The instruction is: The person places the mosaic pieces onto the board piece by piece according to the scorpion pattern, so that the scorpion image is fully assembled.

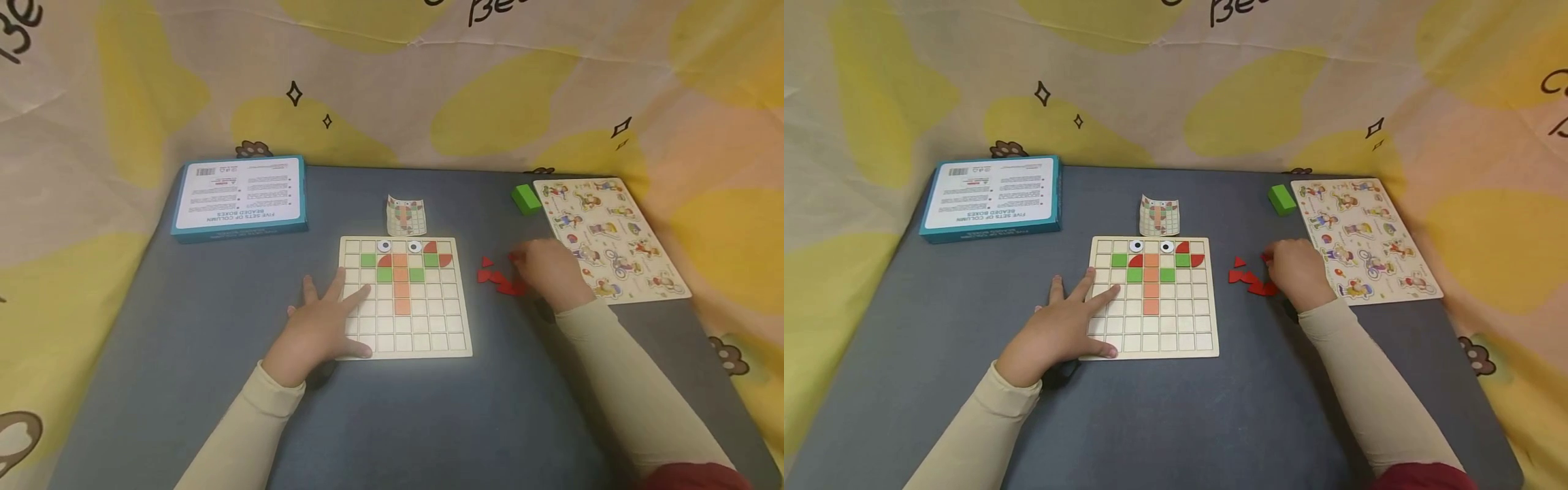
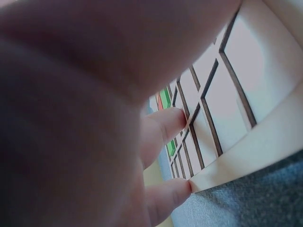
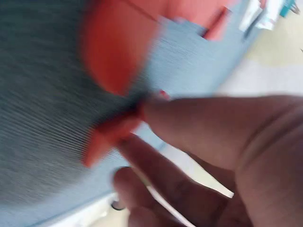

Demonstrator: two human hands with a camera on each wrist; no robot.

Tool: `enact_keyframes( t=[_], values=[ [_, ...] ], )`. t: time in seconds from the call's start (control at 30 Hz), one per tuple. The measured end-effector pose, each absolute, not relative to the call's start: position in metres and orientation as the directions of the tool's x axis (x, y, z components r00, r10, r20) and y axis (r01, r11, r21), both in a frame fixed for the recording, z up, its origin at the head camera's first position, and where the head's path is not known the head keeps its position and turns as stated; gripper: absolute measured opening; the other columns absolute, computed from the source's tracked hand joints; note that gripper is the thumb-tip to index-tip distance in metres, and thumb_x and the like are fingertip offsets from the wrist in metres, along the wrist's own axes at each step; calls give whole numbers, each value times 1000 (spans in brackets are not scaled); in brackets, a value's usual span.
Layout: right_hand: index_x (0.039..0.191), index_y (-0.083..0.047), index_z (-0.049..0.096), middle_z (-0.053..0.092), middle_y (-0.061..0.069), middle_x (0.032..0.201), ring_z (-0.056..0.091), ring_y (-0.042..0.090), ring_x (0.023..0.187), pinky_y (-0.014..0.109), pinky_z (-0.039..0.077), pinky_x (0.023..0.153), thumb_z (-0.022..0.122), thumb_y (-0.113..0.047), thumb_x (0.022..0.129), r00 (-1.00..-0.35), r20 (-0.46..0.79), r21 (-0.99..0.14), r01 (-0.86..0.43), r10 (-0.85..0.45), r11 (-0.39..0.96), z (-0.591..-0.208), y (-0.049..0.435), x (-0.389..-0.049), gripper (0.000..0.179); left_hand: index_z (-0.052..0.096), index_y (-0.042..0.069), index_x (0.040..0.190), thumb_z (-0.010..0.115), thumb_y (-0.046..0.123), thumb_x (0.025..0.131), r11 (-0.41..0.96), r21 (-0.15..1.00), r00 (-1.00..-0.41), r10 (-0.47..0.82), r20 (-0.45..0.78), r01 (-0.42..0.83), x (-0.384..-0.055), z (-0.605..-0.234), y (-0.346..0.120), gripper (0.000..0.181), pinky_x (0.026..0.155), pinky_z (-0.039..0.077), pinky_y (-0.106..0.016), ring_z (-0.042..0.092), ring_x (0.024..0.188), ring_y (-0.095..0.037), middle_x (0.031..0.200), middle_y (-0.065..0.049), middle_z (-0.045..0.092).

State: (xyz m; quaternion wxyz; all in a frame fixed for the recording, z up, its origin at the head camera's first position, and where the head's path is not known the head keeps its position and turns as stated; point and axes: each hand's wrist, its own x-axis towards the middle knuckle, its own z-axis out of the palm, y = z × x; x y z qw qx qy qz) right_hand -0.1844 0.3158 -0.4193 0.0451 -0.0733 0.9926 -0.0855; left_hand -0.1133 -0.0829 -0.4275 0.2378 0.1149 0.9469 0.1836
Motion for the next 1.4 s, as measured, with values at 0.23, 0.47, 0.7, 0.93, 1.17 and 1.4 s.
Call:
enact_keyframes(
  t=[0.23,0.47,0.7,0.93,1.17,1.4],
  values=[
    [111,-1,81,75,23,98,66,47,93,60,52,84,70,-5,96,-974,6,-163,-225,-227,961,-428,313,-181,19,37,31,167,97,50,71,904,408,-862,306,-405,129,-113,-426,-84,114,103,21,-89,-7,150,-67,178,-14,2],
    [113,-1,80,76,18,103,65,43,97,58,50,89,71,-6,96,-965,-2,-180,-257,-261,950,-430,303,-185,20,36,31,167,97,49,72,903,410,-857,309,-412,128,-113,-426,-83,114,104,21,-88,-7,150,-67,178,-14,2],
    [115,-2,79,74,20,109,64,44,106,56,50,95,73,-8,95,-968,-36,-197,-236,-248,951,-430,294,-192,22,37,30,166,97,47,72,900,417,-862,307,-404,125,-113,-426,-84,113,103,21,-89,-6,150,-68,178,-14,2],
    [107,0,81,77,16,100,68,39,99,55,52,94,68,-1,95,-946,24,-240,-318,-322,917,-433,289,-195,17,36,31,167,97,48,72,902,412,-858,308,-412,126,-114,-426,-83,114,104,21,-88,-7,150,-67,178,-14,1],
    [89,-3,79,69,7,76,63,33,79,51,51,86,70,1,94,-904,89,-221,-427,-417,877,-435,282,-198,11,36,30,167,97,48,72,900,416,-858,312,-408,129,-113,-424,-82,114,103,20,-89,-7,150,-68,177,-15,2],
    [102,-1,83,78,8,86,67,30,81,48,53,87,77,-6,94,-879,128,-234,-476,-459,847,-419,229,-195,11,38,28,167,96,47,73,903,409,-858,313,-408,134,-113,-421,-82,112,102,22,-89,-4,149,-69,177,-16,5]
  ],
)
